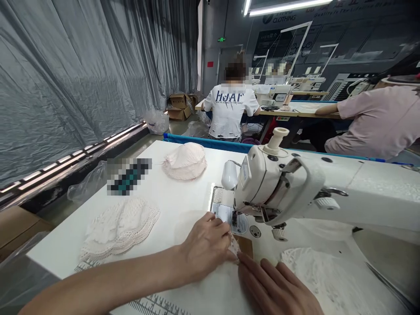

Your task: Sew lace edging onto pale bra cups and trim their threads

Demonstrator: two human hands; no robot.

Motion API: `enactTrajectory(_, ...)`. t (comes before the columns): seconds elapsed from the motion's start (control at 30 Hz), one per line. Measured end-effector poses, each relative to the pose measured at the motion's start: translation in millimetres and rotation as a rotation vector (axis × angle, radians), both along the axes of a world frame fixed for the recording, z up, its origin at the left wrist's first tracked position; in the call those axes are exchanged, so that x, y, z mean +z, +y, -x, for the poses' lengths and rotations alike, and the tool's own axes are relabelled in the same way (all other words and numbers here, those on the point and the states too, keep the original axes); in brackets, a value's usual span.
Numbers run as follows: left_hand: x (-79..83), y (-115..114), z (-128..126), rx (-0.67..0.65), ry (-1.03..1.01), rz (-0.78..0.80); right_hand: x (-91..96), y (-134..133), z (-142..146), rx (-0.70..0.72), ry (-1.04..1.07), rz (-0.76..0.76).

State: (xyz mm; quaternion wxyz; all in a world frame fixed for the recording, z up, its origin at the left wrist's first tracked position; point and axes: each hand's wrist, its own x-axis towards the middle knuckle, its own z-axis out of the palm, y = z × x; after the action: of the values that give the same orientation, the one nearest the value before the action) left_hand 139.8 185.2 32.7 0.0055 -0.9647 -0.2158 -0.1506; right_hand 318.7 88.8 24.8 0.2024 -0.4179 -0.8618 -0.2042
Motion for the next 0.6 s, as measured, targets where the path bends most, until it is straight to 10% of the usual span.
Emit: enactTrajectory(0.6,-6.1,57,-11,-0.059,0.076,0.167,-15.5,28,-9,-0.060,-0.024,-0.017)
